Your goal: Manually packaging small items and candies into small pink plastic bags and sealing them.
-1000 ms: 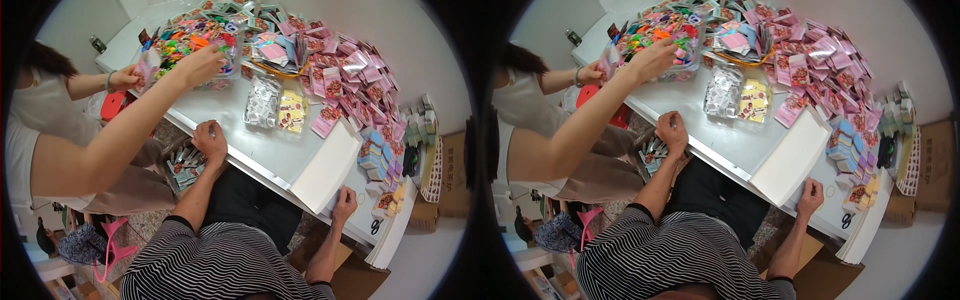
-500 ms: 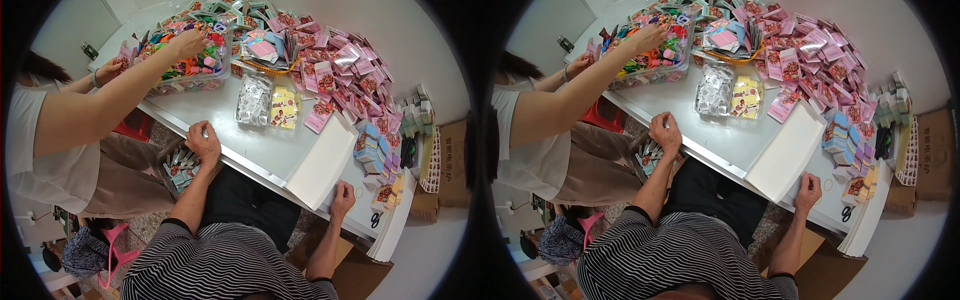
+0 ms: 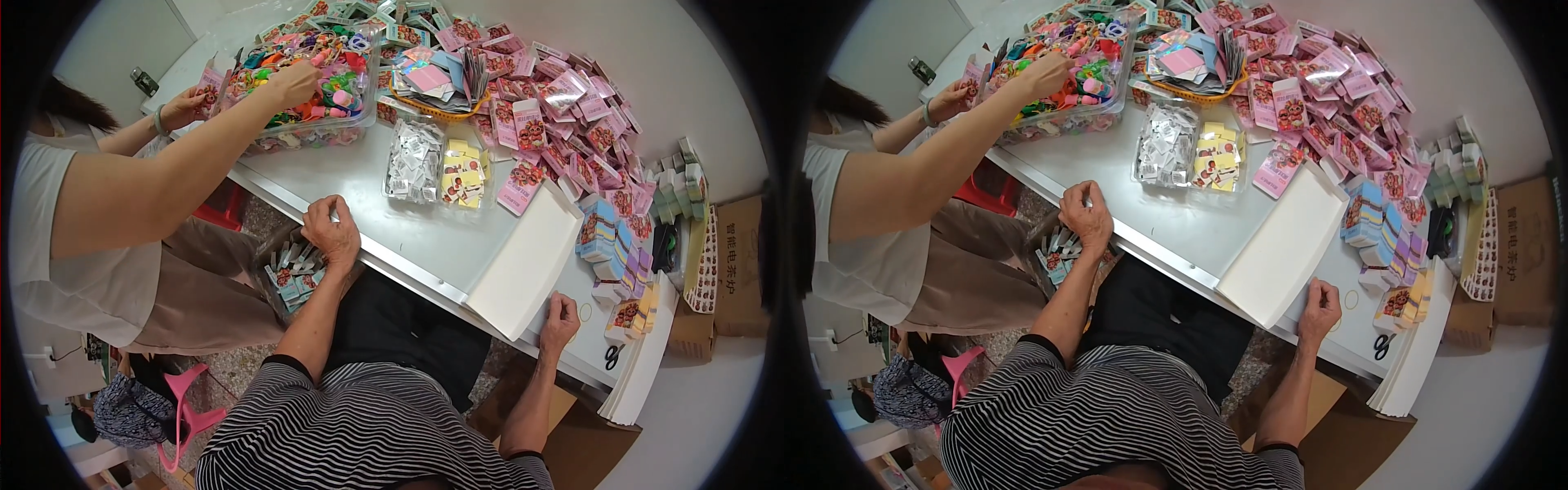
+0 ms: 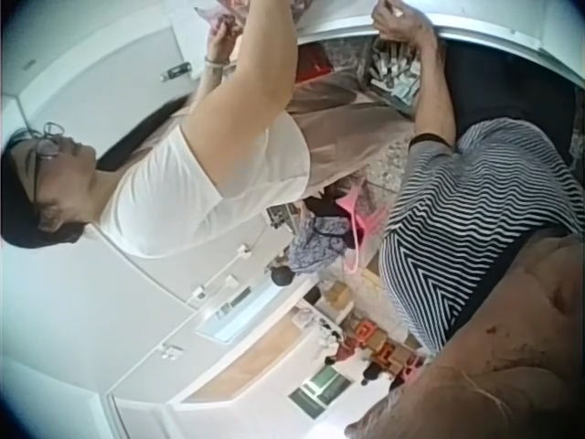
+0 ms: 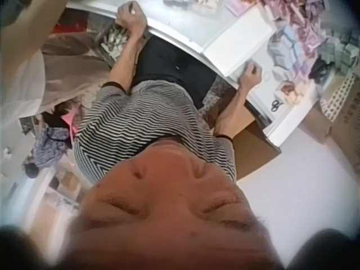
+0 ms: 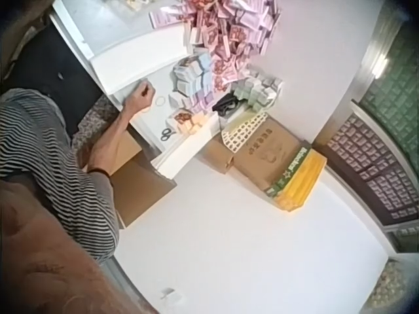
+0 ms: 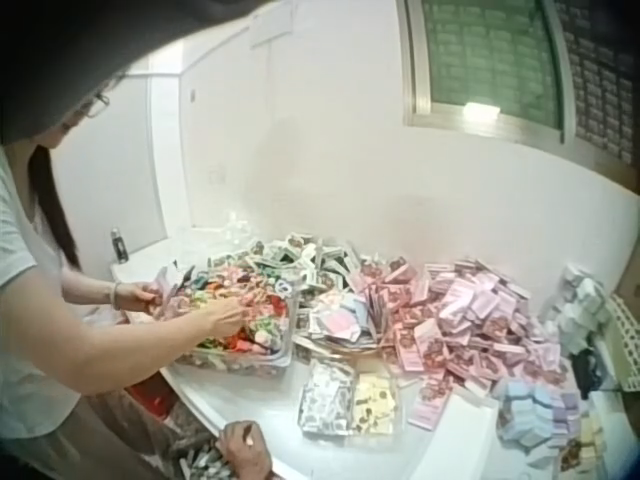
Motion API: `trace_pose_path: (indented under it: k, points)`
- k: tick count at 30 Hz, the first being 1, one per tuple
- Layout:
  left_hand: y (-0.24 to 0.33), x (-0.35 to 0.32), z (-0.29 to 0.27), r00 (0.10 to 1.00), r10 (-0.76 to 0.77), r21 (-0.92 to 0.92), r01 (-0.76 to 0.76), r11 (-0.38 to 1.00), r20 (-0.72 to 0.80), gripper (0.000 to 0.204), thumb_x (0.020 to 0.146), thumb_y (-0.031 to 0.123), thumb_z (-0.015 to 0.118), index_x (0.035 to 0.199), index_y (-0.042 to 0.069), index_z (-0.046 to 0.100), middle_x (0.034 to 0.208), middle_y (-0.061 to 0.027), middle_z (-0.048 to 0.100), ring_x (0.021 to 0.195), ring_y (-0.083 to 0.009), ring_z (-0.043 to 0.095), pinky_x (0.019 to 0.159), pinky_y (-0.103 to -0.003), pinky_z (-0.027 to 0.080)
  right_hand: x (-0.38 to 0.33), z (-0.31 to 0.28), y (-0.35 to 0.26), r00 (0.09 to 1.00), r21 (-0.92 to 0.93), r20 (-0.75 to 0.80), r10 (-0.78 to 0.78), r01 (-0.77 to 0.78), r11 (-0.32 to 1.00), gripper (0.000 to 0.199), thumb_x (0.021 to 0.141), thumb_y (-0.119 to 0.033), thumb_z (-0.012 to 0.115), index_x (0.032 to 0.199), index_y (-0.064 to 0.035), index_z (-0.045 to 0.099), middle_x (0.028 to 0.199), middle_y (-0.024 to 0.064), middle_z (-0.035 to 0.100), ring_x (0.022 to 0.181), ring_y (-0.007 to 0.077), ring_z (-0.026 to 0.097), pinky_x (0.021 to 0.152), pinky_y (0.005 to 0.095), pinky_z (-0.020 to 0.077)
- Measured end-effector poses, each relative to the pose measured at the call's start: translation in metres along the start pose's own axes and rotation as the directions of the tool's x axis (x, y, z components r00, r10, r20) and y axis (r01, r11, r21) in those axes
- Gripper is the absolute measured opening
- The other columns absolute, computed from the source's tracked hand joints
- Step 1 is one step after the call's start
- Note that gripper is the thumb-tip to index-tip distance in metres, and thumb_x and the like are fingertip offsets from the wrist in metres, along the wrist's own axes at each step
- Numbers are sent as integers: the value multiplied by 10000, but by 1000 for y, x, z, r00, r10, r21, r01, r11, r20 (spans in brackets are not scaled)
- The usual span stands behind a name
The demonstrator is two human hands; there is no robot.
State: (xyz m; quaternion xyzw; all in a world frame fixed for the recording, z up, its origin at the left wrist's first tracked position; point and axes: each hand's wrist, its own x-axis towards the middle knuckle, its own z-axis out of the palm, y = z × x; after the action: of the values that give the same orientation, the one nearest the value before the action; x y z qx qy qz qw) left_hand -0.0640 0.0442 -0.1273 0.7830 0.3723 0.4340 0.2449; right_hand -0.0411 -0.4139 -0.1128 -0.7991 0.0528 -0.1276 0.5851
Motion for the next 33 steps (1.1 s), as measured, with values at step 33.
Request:
trace_pose_path:
  k: [33]
  points:
    - [0, 1, 0, 998, 60, 32, -59, 998, -23, 93, 920, 193, 678, 969, 123, 715, 993, -14, 672, 965, -246, 601, 916, -432, 385, -1, 5, -9, 998, -63, -8, -63, 62, 996, 162, 993, -126, 683, 926, 21, 682, 823, -7, 629, 740, 64, 517, 688, 228, 444]
